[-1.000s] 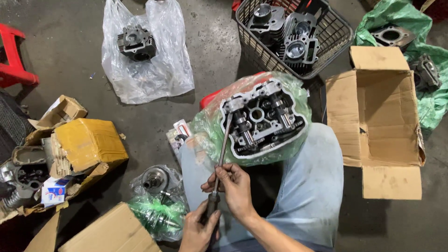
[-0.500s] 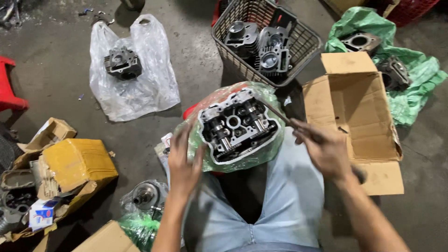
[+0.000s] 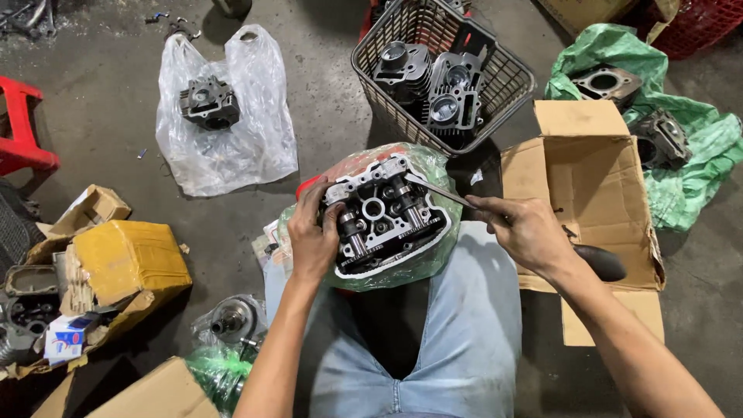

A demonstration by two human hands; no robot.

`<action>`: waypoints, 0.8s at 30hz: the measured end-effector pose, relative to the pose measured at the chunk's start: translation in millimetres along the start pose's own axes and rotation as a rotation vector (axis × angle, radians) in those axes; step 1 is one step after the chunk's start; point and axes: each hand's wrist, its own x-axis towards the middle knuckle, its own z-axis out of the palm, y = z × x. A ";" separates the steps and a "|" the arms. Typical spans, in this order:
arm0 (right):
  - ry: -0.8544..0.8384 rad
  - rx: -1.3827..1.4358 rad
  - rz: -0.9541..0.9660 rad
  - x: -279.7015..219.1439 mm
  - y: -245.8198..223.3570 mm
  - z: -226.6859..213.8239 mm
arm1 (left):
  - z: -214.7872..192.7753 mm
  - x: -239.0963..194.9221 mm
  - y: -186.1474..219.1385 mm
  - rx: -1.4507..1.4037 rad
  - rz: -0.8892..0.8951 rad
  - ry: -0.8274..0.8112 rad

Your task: Inspecting and adjusting a motorcycle cylinder head using a screwdriver

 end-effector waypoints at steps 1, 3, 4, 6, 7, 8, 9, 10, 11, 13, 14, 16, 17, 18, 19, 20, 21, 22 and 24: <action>0.017 0.042 -0.005 0.5 2.4 2.5 | 0.0 -1.0 -1.8 0.009 0.007 -0.003; 0.030 0.085 -0.010 0.8 10.3 7.6 | 0.8 -1.7 -2.8 0.020 0.010 -0.006; 0.048 0.098 -0.032 0.9 15.3 11.1 | 0.6 -1.7 -2.2 0.019 0.019 -0.006; 0.061 0.115 -0.054 1.5 15.9 10.5 | 0.3 -1.3 -1.4 0.023 0.024 -0.007; 0.010 0.114 -0.013 2.2 11.6 6.4 | 0.3 -1.0 -1.2 0.014 0.030 -0.008; -0.042 0.114 0.030 2.2 7.3 2.4 | 0.2 -1.3 -0.9 0.005 0.035 -0.011; -0.047 0.117 0.030 3.7 2.8 0.0 | -1.0 0.0 1.2 0.010 0.031 -0.012; -0.035 0.092 0.013 4.4 -1.7 -2.9 | -1.7 0.9 3.6 0.011 0.030 -0.013; -0.023 0.067 -0.004 5.1 -6.4 -5.9 | -2.6 2.0 6.2 0.013 0.028 -0.014; -0.025 0.088 -0.004 4.6 -3.8 -3.6 | -2.0 1.0 4.3 0.016 0.023 -0.013; -0.025 0.109 -0.006 4.8 -2.6 -2.7 | -1.6 0.7 3.4 0.019 0.020 -0.010; -0.011 0.094 -0.041 4.3 1.5 1.5 | -0.2 0.1 1.7 0.020 0.019 -0.006; 0.005 0.082 -0.076 3.6 3.3 4.0 | -0.2 -1.0 0.8 0.022 0.019 -0.002; 0.001 0.080 -0.078 4.1 7.0 7.0 | -0.4 -1.6 0.8 0.022 0.015 0.001; 0.014 0.074 -0.103 4.3 10.7 9.4 | -0.6 -2.1 1.4 0.016 0.012 0.014; 0.033 0.068 -0.127 4.0 14.9 10.6 | 0.6 -0.7 2.4 0.007 0.014 0.026; 0.036 0.066 -0.127 3.4 13.4 9.1 | 1.7 -2.0 1.0 0.004 0.016 0.027; 0.039 0.077 -0.137 3.9 11.1 8.1 | 2.2 -2.3 -1.2 0.016 0.016 0.035; 0.046 0.088 -0.150 4.1 6.2 4.8 | 3.6 -1.3 -2.8 0.027 0.021 0.045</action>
